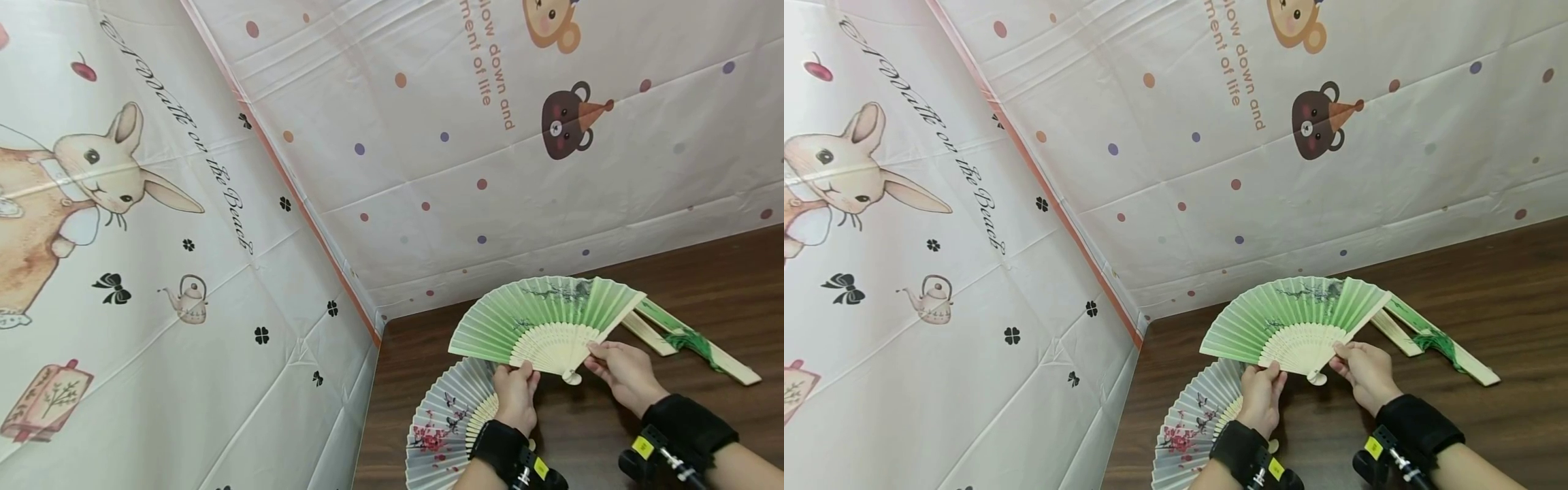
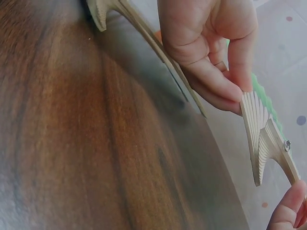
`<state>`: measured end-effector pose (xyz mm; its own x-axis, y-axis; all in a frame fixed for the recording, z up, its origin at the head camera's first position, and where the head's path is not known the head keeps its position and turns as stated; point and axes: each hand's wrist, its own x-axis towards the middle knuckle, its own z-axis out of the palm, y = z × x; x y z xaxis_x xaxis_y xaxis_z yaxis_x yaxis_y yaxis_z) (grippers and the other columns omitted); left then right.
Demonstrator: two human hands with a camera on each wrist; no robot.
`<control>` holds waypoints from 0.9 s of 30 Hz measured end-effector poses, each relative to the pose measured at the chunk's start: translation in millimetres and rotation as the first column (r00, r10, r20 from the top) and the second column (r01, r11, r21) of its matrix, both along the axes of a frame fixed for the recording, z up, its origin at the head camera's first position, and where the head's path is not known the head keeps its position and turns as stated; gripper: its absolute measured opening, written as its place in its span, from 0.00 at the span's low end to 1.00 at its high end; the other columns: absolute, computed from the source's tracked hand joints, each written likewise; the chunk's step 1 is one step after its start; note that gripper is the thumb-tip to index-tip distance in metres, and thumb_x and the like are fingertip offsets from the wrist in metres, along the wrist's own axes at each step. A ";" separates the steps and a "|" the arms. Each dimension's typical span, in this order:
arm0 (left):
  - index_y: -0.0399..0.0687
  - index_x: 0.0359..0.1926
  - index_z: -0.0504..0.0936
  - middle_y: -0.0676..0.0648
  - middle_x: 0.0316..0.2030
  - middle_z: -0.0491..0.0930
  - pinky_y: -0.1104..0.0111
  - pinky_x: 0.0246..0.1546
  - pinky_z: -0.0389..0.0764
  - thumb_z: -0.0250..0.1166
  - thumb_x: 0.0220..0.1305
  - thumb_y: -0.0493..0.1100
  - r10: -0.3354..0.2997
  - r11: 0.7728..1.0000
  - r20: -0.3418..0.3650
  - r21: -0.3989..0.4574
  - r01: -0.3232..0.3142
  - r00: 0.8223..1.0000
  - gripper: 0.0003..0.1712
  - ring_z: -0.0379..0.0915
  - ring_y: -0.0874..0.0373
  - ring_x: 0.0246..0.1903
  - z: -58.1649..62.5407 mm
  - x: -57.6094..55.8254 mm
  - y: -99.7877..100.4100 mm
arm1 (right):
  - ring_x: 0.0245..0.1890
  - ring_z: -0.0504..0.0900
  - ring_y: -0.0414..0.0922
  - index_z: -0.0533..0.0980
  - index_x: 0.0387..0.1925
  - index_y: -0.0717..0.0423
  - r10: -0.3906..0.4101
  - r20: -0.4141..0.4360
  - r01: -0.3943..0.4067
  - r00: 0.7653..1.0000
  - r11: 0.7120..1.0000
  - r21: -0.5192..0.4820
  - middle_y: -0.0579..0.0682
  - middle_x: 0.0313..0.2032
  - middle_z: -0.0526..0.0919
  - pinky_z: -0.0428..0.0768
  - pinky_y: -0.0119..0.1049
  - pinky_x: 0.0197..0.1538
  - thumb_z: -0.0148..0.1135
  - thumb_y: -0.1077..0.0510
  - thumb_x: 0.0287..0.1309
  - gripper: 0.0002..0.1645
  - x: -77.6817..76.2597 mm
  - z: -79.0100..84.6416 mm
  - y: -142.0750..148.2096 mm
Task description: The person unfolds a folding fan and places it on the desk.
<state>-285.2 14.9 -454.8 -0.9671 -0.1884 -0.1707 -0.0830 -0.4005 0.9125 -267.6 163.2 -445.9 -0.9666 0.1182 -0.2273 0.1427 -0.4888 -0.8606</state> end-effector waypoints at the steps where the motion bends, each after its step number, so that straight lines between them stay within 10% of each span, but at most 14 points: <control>1: 0.36 0.37 0.68 0.46 0.32 0.67 0.66 0.39 0.77 0.58 0.54 0.29 0.003 1.000 0.002 -0.002 -0.003 1.000 0.10 0.69 0.58 0.29 0.1 0.0 0.3 | 0.24 0.75 0.33 0.70 0.21 0.52 0.000 0.000 0.001 1.000 1.000 -0.009 0.39 0.23 0.72 0.77 0.23 0.32 0.50 0.61 0.59 0.11 0.0 0.4 0.1; 27: 0.36 0.44 0.69 0.44 0.37 0.72 0.68 0.38 0.76 0.57 0.55 0.29 0.040 0.998 0.012 0.052 -0.041 0.999 0.15 0.72 0.59 0.33 -0.9 3.7 6.5 | 0.23 0.74 0.33 0.70 0.20 0.51 -0.080 0.049 0.085 0.996 0.991 -0.107 0.38 0.22 0.72 0.77 0.22 0.31 0.52 0.62 0.57 0.10 -0.5 -2.5 -1.0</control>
<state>-281.5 21.4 -455.7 -0.9568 -0.2180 -0.1922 -0.0760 -0.4508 0.8894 -268.1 162.2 -448.4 -0.9431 0.1696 -0.2861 0.1349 -0.5914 -0.7951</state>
